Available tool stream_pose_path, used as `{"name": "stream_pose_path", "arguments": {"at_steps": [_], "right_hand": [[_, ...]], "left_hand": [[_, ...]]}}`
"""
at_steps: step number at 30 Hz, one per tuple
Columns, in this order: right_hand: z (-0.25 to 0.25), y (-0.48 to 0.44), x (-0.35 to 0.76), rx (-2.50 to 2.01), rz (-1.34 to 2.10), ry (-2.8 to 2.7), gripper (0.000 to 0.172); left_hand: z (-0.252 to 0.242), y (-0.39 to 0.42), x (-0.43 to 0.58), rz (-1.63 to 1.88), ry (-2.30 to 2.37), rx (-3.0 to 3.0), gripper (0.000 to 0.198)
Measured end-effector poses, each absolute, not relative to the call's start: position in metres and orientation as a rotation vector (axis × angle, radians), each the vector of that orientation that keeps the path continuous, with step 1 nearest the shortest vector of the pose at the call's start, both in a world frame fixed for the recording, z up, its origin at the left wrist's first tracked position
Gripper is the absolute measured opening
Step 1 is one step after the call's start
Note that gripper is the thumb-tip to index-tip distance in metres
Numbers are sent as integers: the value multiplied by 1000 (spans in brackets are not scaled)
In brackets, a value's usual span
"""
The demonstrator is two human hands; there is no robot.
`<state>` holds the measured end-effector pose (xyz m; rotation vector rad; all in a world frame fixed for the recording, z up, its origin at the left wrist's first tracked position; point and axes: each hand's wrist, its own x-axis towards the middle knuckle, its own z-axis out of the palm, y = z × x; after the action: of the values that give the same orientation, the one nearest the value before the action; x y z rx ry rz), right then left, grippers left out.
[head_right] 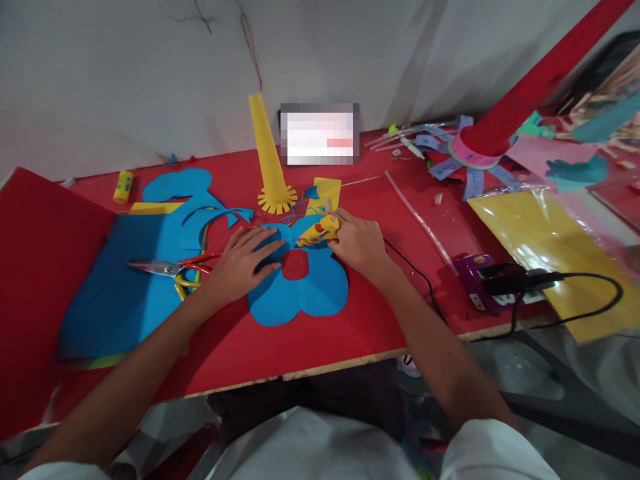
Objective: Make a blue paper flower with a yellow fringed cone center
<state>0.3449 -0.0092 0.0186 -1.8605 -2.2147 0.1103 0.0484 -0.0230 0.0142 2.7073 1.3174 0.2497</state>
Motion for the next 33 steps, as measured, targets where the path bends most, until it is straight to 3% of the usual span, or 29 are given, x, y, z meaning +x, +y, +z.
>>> {"name": "stream_pose_path", "arguments": {"at_steps": [14, 33], "right_hand": [[23, -8, 353, -1930, 110, -2176, 30], [22, -5, 369, -1969, 118, -2187, 30]], "left_hand": [[14, -23, 49, 251, 1322, 2693, 51], [14, -23, 49, 226, 1326, 2705, 52]]}}
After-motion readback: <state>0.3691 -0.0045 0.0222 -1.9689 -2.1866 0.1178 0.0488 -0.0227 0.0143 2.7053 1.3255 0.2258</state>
